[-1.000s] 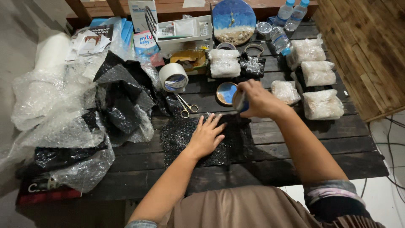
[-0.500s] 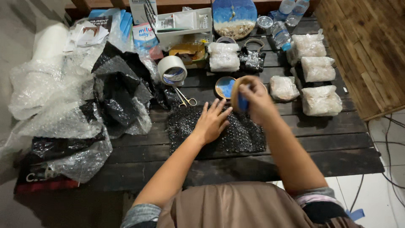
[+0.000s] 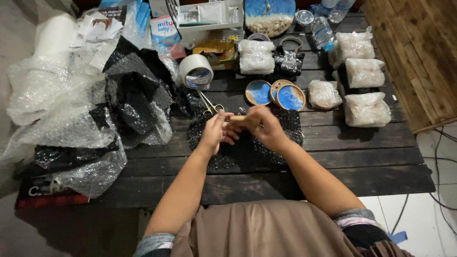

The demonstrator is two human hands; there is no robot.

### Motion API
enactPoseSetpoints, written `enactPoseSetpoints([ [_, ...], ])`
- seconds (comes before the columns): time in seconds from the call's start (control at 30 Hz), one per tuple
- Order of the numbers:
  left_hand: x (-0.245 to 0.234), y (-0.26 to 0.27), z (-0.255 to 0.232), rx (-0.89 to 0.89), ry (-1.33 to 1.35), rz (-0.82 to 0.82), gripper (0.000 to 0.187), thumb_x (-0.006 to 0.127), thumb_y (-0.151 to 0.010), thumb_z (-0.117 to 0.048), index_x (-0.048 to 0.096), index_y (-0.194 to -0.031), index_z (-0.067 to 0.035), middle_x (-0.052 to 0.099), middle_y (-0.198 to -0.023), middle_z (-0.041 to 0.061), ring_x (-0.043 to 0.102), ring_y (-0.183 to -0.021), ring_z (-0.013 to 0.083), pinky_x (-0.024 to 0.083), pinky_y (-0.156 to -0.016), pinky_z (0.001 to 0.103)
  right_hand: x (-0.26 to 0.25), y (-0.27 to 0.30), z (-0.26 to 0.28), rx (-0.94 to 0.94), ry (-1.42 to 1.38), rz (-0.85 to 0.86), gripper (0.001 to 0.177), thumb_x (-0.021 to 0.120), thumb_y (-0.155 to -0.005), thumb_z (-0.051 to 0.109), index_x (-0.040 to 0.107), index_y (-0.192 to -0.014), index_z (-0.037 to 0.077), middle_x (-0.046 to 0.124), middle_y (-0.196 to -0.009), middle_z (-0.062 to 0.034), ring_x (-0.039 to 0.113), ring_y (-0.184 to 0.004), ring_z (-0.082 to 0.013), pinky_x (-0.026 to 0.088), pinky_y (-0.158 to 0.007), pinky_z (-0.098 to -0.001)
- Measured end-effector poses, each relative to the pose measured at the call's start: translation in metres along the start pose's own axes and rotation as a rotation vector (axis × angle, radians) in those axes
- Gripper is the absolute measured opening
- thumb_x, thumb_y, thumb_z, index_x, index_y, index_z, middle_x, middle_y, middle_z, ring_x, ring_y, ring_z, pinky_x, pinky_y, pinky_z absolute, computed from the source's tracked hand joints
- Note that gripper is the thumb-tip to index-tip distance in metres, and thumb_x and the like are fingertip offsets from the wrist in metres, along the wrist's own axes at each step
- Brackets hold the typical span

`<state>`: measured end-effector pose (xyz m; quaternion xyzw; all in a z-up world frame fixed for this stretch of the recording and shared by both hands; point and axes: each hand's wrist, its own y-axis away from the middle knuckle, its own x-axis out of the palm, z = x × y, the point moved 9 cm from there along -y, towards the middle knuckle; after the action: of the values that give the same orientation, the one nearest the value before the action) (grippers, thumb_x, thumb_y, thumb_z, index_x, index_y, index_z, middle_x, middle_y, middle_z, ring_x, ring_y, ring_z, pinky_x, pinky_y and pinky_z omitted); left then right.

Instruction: The person places small coasters into a black plastic bag, wraps the bag around them, and secures the package with white tape using shears.

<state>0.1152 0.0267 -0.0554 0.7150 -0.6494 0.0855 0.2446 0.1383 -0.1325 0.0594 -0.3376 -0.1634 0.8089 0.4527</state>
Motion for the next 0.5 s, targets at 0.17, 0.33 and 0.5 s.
enactPoseSetpoints([
  [0.17,-0.012,-0.005,0.003,0.017,-0.029,-0.034,0.038,0.060,-0.091,-0.007,0.056,-0.128,0.001,0.070,-0.089,0.021,0.073,-0.058,0.0305,0.061,-0.042,0.033,0.023,-0.003,0.036,0.053,0.183,0.335,0.050,0.081,-0.078,0.022,0.061,-0.123,0.013,0.053,-0.131,-0.0138,0.050,-0.124,-0.0392,0.041,-0.104,-0.0507],
  [0.33,-0.003,-0.004,0.001,0.062,-0.056,0.033,0.043,0.056,-0.086,0.002,0.056,-0.129,0.002,0.071,-0.086,0.023,0.073,-0.059,0.0346,0.063,-0.046,0.037,0.021,-0.006,0.045,0.238,0.178,0.505,0.090,0.088,-0.077,0.034,0.041,-0.151,0.013,0.040,-0.148,-0.0235,0.034,-0.141,-0.0517,0.035,-0.113,-0.0608],
  [0.5,0.005,0.003,-0.017,0.151,-0.314,0.126,0.043,0.055,-0.097,-0.010,0.049,-0.140,-0.004,0.071,-0.084,0.021,0.072,-0.060,0.0302,0.063,-0.049,0.040,0.024,0.006,0.035,0.270,0.298,0.588,0.110,0.088,-0.071,0.030,0.026,-0.159,0.006,0.043,-0.140,-0.0333,0.041,-0.135,-0.0559,0.047,-0.105,-0.0614],
])
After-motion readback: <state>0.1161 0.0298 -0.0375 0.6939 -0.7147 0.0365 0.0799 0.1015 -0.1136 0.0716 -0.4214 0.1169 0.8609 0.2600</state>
